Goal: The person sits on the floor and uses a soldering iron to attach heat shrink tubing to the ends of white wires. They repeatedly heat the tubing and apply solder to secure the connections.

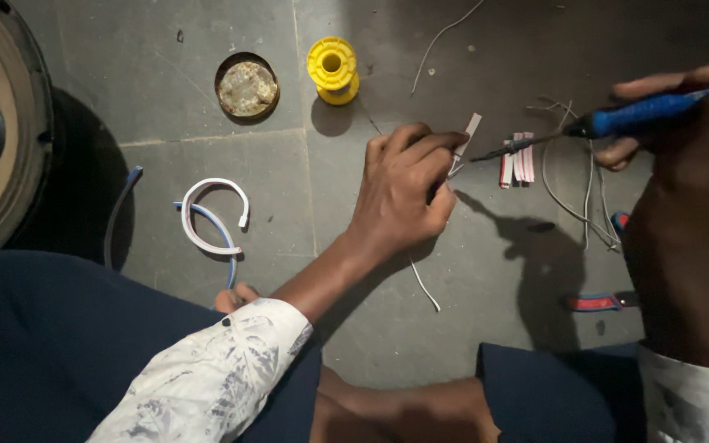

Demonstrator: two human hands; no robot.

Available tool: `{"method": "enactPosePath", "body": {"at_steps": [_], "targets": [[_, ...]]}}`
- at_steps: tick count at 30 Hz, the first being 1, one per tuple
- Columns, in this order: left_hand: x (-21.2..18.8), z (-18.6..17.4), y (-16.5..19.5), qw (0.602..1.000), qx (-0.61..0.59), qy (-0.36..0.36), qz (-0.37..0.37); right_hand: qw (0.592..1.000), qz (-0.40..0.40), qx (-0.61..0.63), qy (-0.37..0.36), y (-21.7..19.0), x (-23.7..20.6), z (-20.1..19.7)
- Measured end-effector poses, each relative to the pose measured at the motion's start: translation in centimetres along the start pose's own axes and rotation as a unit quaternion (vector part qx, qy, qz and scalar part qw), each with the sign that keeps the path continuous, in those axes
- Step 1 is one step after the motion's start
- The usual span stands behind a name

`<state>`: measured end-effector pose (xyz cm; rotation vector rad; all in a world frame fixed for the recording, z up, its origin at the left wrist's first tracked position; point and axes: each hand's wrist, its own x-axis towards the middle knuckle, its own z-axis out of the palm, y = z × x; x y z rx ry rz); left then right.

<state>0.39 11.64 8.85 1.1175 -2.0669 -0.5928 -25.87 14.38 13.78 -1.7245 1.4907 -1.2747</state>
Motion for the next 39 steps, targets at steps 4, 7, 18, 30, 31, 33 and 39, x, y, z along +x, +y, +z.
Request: {"method": "enactPosePath", "body": {"at_steps": [4,7,18,30,31,33,39], "targets": [[0.0,-0.1,-0.3,1.0,0.019,-0.008,0.023,0.999,-0.011,0.036,0.005,0.1,0.4,0.3],[0.1,-0.2,-0.5,0.998,0.036,-0.02,0.043,0.999,-0.022,0.028,0.001,0.2,0.3,0.2],[0.1,-0.7,-0.9,0.996,0.033,-0.063,0.062,0.999,0.008,0.035,0.013,0.6,0.4,-0.1],[-0.3,0.0,-0.8,0.993,0.095,-0.025,0.069,0.999,-0.001,0.039,0.018,1.1,0.3,-0.1],[-0.2,0.0,-0.8,0.991,0.098,-0.029,0.081,0.998,0.006,0.051,0.021,1.2,0.3,-0.1],[-0.1,-0.1,-0.9,0.988,0.102,-0.039,0.105,0.997,0.019,0.075,0.025,1.4,0.0,-0.1],[0.2,0.0,-0.9,0.995,0.074,-0.046,0.058,0.999,0.016,0.021,0.017,1.5,-0.1,-0.3]]}}
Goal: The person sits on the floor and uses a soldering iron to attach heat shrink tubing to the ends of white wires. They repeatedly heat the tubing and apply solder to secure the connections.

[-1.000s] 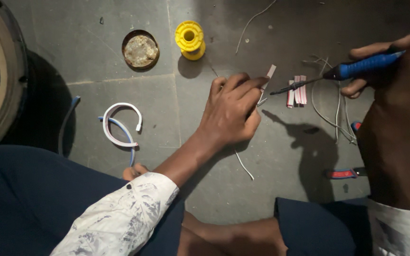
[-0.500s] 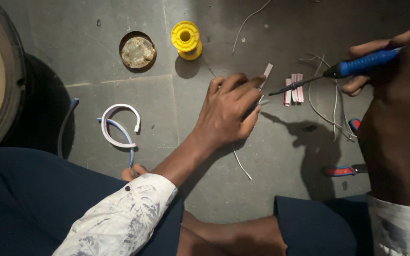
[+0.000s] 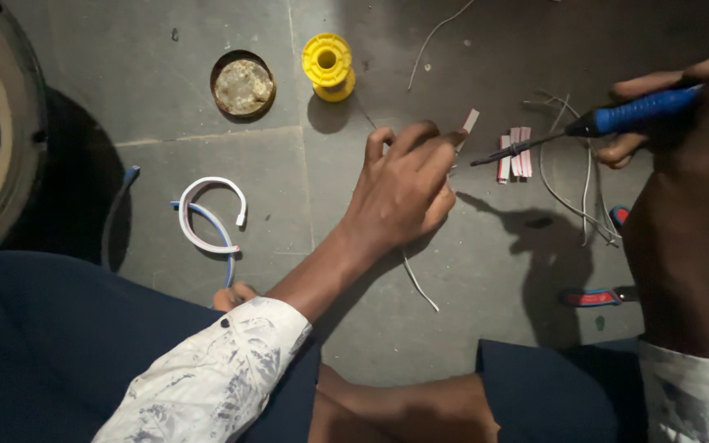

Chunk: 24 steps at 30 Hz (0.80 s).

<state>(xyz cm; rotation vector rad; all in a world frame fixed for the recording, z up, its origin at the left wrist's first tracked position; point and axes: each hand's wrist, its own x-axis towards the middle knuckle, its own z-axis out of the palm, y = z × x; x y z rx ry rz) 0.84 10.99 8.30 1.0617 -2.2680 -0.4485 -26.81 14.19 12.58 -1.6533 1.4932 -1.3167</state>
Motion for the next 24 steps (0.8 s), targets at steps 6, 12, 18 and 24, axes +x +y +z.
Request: {"method": "enactPosePath", "body": {"at_steps": [6,12,18,24], "targets": [[-0.2,0.6,0.6,0.996,-0.047,0.057,-0.041,0.999,-0.008,-0.031,0.003,-0.6,0.3,0.7],[-0.4,0.8,1.3,0.992,-0.071,0.076,-0.069,1.0,-0.012,-0.028,0.001,-0.6,0.1,1.1],[-0.3,0.7,1.3,0.993,-0.061,0.066,-0.07,1.0,0.008,-0.012,0.013,0.0,0.2,1.0],[-0.2,0.9,1.1,0.994,-0.06,0.06,-0.064,1.0,-0.024,-0.014,0.001,-0.2,0.4,1.1]]}}
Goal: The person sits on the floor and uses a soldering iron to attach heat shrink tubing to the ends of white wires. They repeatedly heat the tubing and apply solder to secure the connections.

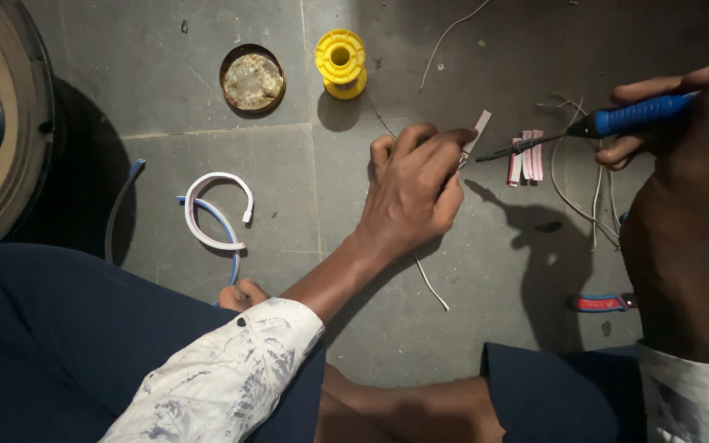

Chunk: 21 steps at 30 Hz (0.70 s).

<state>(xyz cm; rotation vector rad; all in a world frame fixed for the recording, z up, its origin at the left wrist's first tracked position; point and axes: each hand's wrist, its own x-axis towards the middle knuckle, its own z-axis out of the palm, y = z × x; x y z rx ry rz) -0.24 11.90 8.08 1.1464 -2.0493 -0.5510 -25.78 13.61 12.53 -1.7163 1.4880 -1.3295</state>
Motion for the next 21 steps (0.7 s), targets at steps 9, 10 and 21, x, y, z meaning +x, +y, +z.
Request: {"method": "enactPosePath", "body": {"at_steps": [9,10,21], "targets": [[0.0,0.1,0.2,1.0,0.007,0.0,-0.008,1.0,-0.008,0.006,0.019,-1.8,0.3,1.2],[0.0,0.1,0.2,1.0,0.003,0.002,-0.008,1.0,-0.016,0.003,0.016,-2.0,0.4,1.3],[0.1,0.0,0.4,1.0,-0.003,0.001,-0.011,0.996,-0.089,0.004,-0.012,-2.5,0.9,2.4]]}}
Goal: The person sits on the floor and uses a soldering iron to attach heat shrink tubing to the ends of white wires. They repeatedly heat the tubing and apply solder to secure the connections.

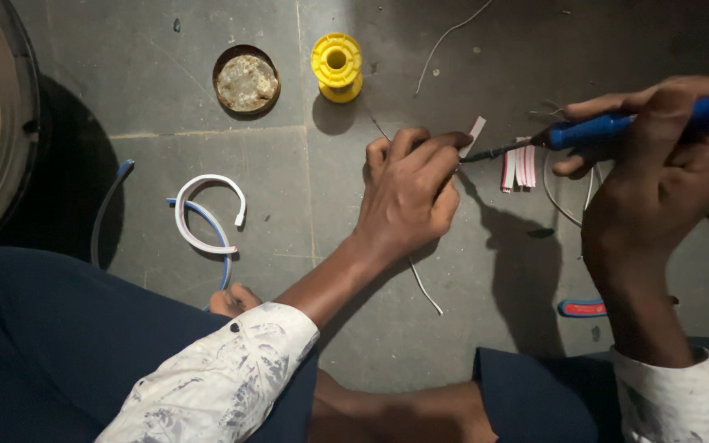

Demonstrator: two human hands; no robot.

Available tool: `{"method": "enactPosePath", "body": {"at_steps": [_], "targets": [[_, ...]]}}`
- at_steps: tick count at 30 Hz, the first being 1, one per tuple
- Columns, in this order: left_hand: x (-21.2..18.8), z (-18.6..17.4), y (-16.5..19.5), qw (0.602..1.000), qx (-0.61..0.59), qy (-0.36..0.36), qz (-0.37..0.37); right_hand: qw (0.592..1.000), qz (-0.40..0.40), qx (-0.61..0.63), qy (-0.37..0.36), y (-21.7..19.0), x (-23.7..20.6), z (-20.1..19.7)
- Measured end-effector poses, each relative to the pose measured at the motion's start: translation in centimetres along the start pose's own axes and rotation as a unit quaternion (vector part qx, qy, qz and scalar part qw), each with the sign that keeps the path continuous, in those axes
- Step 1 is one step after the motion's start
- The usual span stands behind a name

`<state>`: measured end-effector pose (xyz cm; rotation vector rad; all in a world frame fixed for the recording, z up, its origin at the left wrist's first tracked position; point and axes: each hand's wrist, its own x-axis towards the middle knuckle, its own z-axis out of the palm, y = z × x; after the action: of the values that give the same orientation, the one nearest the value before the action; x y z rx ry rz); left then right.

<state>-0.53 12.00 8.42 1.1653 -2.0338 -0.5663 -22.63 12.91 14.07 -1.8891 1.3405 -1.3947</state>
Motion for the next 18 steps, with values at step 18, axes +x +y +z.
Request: {"method": "enactPosePath", "body": {"at_steps": [18], "targets": [[0.09,-0.01,-0.06,1.0,0.002,-0.013,-0.001,1.0,-0.01,-0.003,-0.011,0.54,0.0,0.37]]}}
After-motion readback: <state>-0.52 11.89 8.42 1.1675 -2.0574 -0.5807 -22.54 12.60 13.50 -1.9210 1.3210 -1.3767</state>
